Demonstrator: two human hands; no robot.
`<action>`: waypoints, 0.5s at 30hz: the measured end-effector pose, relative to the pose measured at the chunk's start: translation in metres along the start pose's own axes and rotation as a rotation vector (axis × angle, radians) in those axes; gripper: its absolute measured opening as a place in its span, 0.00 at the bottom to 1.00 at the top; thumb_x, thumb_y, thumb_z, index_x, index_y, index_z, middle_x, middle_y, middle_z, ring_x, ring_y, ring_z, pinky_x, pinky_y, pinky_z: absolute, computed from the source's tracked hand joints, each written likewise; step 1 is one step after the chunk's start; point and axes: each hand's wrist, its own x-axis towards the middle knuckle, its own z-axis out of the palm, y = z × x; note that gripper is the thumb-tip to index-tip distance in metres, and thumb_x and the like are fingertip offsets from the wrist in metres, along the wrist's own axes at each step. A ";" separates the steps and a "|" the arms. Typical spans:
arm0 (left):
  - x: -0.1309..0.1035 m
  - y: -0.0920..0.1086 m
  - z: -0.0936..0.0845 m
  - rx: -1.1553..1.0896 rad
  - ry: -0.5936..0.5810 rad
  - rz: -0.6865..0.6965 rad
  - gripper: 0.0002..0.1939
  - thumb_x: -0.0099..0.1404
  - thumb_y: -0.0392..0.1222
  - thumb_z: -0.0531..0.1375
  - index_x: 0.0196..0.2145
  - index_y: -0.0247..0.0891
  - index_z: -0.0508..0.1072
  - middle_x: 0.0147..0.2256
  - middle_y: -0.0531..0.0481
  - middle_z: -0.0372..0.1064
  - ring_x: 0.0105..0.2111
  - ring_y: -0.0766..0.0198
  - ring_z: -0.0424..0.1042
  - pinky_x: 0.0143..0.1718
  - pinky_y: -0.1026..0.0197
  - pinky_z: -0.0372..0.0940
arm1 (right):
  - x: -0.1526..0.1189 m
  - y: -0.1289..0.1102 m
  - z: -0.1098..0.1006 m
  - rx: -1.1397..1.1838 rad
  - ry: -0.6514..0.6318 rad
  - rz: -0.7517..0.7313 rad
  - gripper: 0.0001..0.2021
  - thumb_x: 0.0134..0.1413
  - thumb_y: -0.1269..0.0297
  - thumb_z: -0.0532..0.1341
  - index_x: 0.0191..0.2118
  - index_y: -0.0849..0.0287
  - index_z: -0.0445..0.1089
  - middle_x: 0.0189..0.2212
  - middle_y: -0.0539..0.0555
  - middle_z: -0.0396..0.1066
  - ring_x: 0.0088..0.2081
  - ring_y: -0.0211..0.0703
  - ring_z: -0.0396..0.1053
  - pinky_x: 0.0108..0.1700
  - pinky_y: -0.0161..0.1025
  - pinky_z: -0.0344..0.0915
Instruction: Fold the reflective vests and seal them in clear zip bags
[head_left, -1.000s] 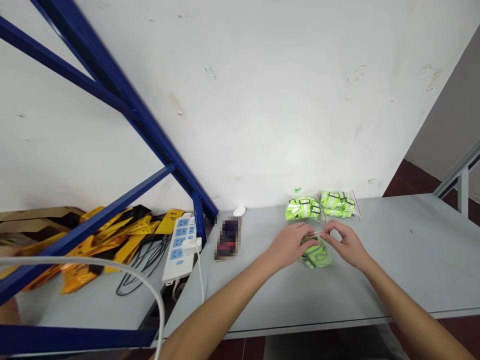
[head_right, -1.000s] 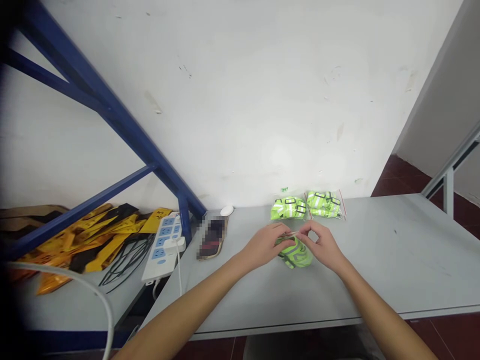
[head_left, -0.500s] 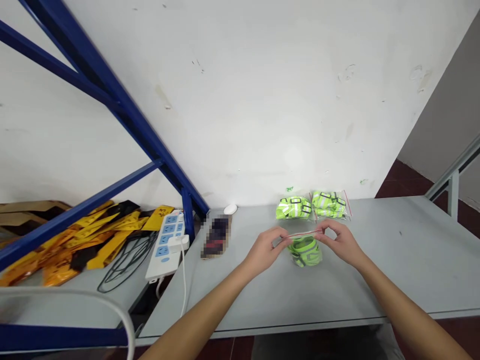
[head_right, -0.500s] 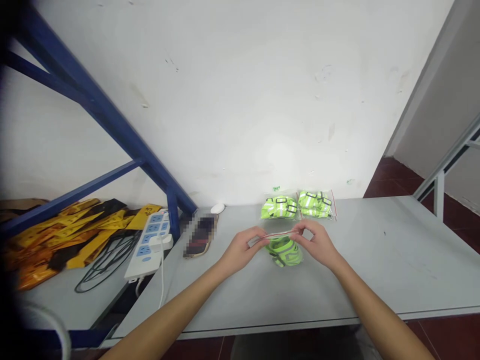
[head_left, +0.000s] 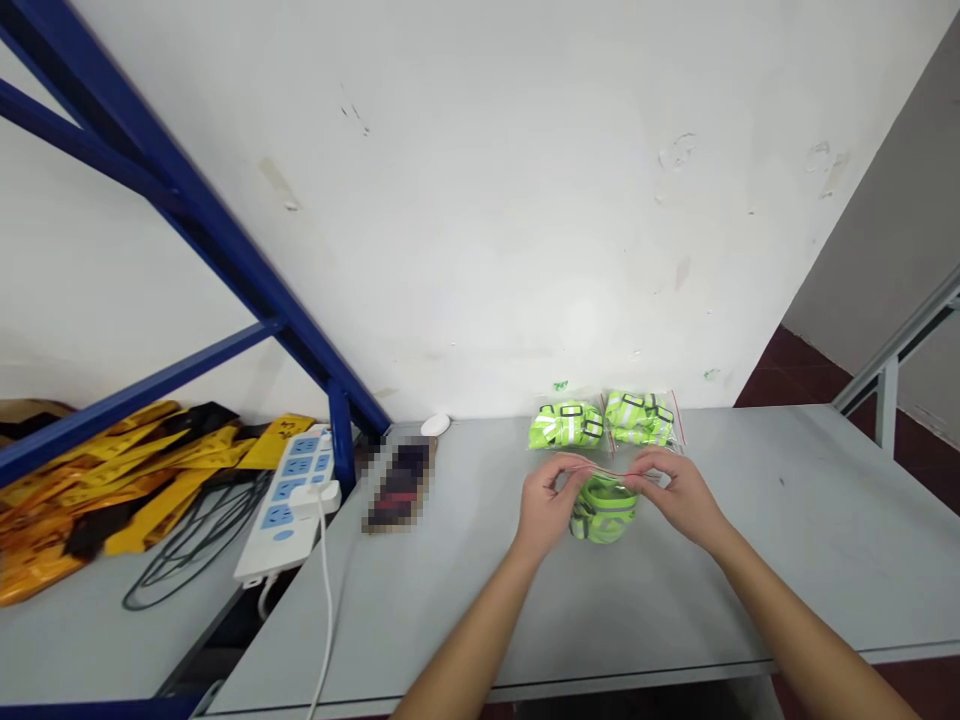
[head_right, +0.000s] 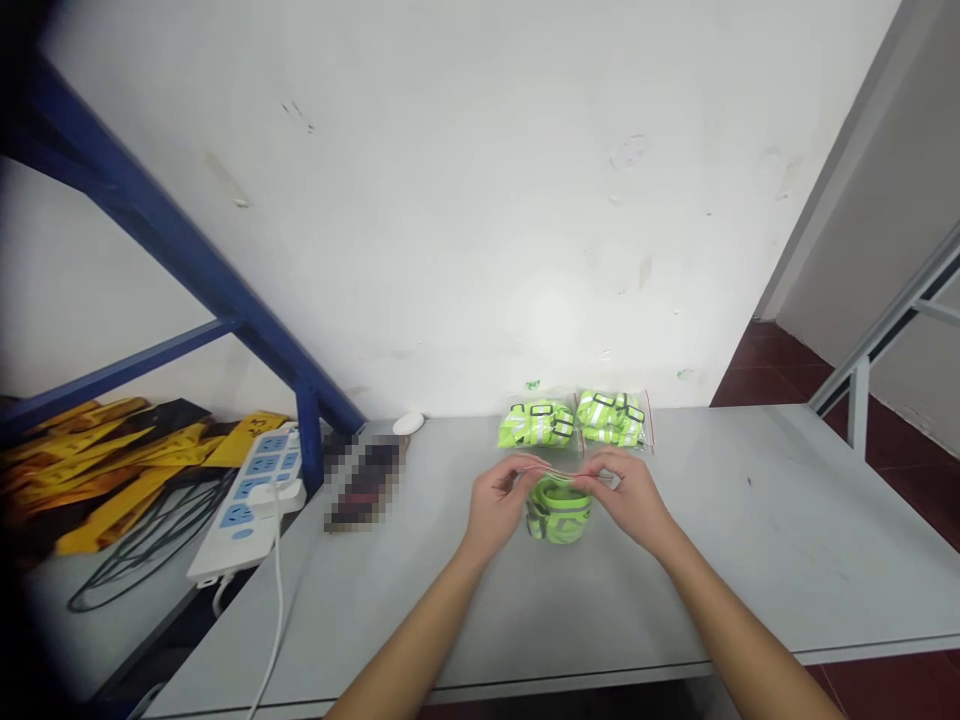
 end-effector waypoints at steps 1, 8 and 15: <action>0.001 0.000 0.005 -0.019 0.019 -0.004 0.11 0.63 0.47 0.60 0.30 0.38 0.75 0.32 0.48 0.75 0.35 0.61 0.74 0.40 0.59 0.68 | 0.001 0.000 -0.001 -0.030 0.015 -0.007 0.12 0.55 0.54 0.62 0.27 0.55 0.71 0.28 0.51 0.70 0.32 0.44 0.67 0.37 0.40 0.64; 0.000 -0.011 0.025 -0.104 0.137 -0.077 0.14 0.61 0.52 0.61 0.31 0.36 0.75 0.31 0.48 0.75 0.33 0.62 0.74 0.37 0.60 0.68 | -0.004 0.009 0.000 -0.143 0.182 -0.021 0.11 0.53 0.53 0.64 0.28 0.54 0.72 0.25 0.51 0.70 0.32 0.45 0.66 0.38 0.42 0.63; -0.007 -0.019 0.025 -0.151 0.129 -0.146 0.19 0.60 0.57 0.61 0.35 0.36 0.74 0.33 0.47 0.75 0.33 0.61 0.74 0.35 0.62 0.68 | -0.008 0.013 0.001 -0.055 0.130 0.047 0.11 0.56 0.54 0.61 0.30 0.56 0.70 0.30 0.51 0.70 0.35 0.44 0.68 0.40 0.41 0.63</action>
